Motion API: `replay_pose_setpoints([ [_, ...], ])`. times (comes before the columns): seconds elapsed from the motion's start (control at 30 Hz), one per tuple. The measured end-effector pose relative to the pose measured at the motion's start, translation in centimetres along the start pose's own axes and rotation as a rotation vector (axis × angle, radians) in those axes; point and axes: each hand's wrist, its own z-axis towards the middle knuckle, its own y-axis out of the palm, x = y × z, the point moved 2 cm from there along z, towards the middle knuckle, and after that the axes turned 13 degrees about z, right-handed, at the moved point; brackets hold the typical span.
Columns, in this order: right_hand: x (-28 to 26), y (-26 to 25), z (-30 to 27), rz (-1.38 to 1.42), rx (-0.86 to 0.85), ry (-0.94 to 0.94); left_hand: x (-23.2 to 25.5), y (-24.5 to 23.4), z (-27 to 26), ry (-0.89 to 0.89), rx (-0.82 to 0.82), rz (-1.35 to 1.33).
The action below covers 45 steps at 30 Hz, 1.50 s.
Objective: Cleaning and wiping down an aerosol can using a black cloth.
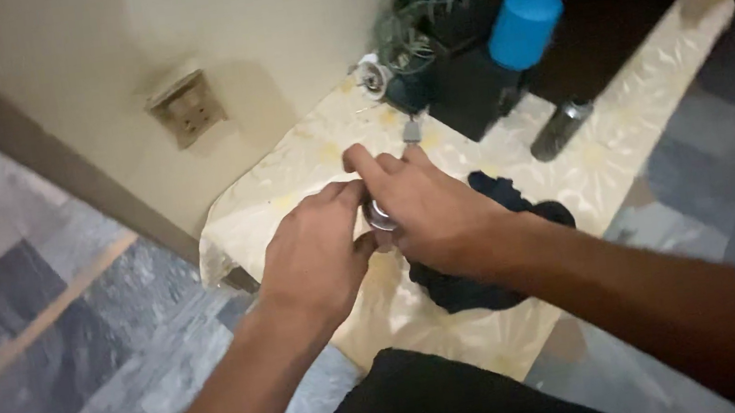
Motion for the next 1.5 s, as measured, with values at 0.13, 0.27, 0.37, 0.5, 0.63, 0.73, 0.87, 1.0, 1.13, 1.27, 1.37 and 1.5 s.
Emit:
replay_pose_setpoints([
  [0.13, 0.3, -0.6, -0.2, -0.024, -0.049, 0.007, 0.9, -0.5, 0.1, -0.075, -0.031, 0.053],
  [0.27, 0.0, -1.3, -0.2, 0.095, -0.050, 0.024, 1.3, 0.0, -0.3, -0.181, -0.054, 0.103],
  [0.37, 1.8, -0.7, 1.0, 0.112, -0.015, 0.050, 1.1, 0.3, 1.3, -0.183, -0.102, 0.103],
  [0.5, 1.3, -1.4, 3.1, 0.172, 0.020, 0.040, -0.8, 1.0, 3.0, -0.183, -0.046, 0.007],
  [0.63, 1.3, -1.8, 6.5, 0.169, 0.070, 0.023, -2.9, -0.1, 5.8, -0.179, -0.022, -0.046],
  [0.73, 0.9, -2.1, 9.1, 0.200, 0.135, 0.094, -5.1, -1.1, 8.5, -0.199, -0.115, -0.082],
  [0.87, 0.6, -2.4, 12.9, 0.158, 0.175, 0.129, -8.3, -2.2, 10.8, -0.153, -0.084, -0.116],
  [1.0, 1.6, -3.0, 15.9, 0.316, 0.185, 0.144, -11.4, -2.4, 13.1, -0.077, -0.023, -0.111],
  [1.13, 2.5, -3.2, 17.9, 0.393, 0.205, 0.180, -13.6, -2.5, 15.5, -0.075, -0.047, -0.210],
  [1.27, 5.3, -2.3, 18.6, 0.443, 0.299, 0.180, -13.8, -3.7, 17.6, -0.105, -0.064, -0.155],
  [1.37, 7.1, -1.8, 18.6, 0.540, 0.314, 0.366, -13.3, -4.6, 18.6, -0.148, -0.132, -0.169],
  [1.5, 8.3, -1.6, 18.7, 0.533, 0.281, 0.472, -12.8, -4.9, 19.5, -0.106, -0.149, -0.187],
])
